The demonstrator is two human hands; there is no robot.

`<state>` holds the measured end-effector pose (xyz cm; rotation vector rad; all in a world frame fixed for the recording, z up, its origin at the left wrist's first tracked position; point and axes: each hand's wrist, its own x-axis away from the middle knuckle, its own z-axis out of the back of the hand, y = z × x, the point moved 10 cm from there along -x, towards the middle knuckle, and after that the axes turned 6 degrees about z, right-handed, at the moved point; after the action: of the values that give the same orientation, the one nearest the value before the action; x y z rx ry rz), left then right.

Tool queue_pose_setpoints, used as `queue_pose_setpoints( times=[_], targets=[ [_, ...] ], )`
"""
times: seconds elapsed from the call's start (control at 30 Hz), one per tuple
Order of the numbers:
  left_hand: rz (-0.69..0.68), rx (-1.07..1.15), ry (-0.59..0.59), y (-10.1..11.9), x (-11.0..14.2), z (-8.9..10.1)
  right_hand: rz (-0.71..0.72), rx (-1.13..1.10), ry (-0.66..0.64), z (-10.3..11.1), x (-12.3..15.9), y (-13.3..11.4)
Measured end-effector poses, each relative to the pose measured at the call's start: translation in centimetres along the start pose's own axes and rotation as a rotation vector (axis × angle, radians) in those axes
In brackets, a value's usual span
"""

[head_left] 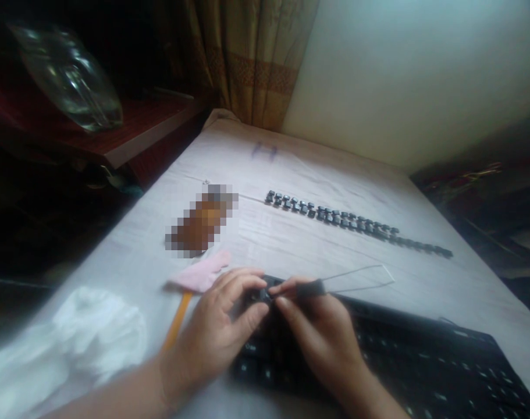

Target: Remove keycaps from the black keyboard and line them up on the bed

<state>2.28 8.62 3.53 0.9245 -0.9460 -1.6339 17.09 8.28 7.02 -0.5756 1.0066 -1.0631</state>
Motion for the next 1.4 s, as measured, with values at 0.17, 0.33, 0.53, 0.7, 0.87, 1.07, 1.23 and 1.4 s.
queue_pose_setpoints(
  times=[0.17,0.33,0.53,0.7,0.87,1.07,1.23,1.4],
  targets=[
    [0.05,0.032,0.026,-0.5,-0.3,0.3,-0.031,-0.033,0.0,-0.1,0.0,0.1],
    [0.154,0.08,0.036,-1.5,-0.3,0.6,-0.067,-0.095,0.062,0.3,0.0,0.6],
    [0.202,0.102,0.032,-2.3,-0.1,0.6,-0.096,-0.219,0.085,0.6,0.0,1.0],
    [0.198,0.14,0.02,-2.4,-0.2,0.4,0.078,-0.178,0.028,0.6,-0.1,-0.8],
    [0.202,0.174,0.016,-2.6,-0.2,0.3,0.088,-0.187,0.022,0.4,-0.2,-0.8],
    [0.253,0.236,0.004,-3.5,-0.2,0.0,0.11,-0.052,-0.058,0.2,-0.6,-1.4],
    [0.298,0.326,0.061,-3.6,0.1,0.3,0.144,0.071,-0.204,-1.5,-0.9,-1.0],
    [0.313,0.343,0.164,-3.3,0.3,1.0,0.166,0.14,-0.234,-2.1,-1.1,-0.4]
  ],
)
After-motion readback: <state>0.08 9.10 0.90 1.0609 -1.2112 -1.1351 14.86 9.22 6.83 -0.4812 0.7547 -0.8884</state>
